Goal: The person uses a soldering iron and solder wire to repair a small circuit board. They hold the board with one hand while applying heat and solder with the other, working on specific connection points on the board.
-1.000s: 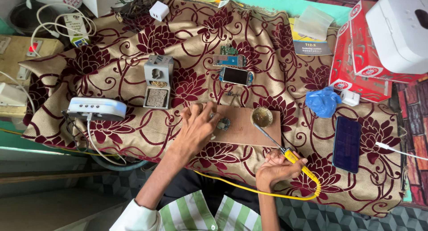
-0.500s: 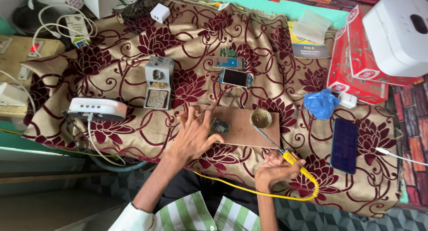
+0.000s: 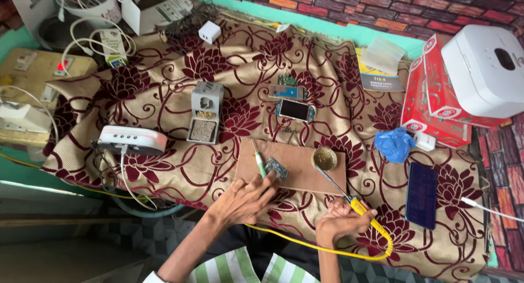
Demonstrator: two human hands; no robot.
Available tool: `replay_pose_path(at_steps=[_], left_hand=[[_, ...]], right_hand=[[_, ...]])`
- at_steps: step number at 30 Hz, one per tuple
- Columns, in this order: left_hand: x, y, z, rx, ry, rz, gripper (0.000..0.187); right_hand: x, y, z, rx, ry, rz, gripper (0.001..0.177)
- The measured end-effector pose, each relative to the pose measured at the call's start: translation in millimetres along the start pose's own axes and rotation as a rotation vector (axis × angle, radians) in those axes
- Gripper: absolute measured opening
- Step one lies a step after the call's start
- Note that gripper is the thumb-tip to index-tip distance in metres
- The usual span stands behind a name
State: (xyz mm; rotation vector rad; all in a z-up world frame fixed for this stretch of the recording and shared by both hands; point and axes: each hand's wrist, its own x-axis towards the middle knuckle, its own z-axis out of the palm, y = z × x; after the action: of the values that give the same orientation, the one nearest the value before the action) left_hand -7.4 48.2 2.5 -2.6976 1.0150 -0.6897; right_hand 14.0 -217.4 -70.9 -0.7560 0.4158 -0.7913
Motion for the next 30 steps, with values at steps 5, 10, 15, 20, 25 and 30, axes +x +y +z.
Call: replay_pose_path(at_steps=[5, 10, 15, 20, 25, 30], left_hand=[[8.8, 11.3, 13.6, -0.177, -0.137, 0.038, 0.088], [16.8, 12.8, 3.2, -0.193, 0.136, 0.07, 0.074], [4.7, -16.4, 6.6, -0.216, -0.609, 0.228, 0.047], [-10.7, -22.9, 8.9, -0.082, -0.003, 0.087, 0.047], [-21.9, -29.4, 10.7, -0.133, 0.064, 0.082, 0.045], [-27.8, -29.8, 20.9, -0.325, 0.076, -0.056, 0.043]], right_hand=[[-0.8, -0.5, -6.6, -0.036, 0.043, 0.077, 0.057], [1.2, 1.3, -4.7, -0.008, 0.035, 0.085, 0.062], [4.3, 2.4, -9.9, 0.011, 0.066, 0.108, 0.065], [3.6, 3.3, -10.4, 0.033, 0.006, 0.028, 0.061], [1.6, 3.8, -7.7, 0.005, -0.044, -0.036, 0.059], [-0.5, 2.3, -3.9, -0.029, -0.095, -0.057, 0.058]])
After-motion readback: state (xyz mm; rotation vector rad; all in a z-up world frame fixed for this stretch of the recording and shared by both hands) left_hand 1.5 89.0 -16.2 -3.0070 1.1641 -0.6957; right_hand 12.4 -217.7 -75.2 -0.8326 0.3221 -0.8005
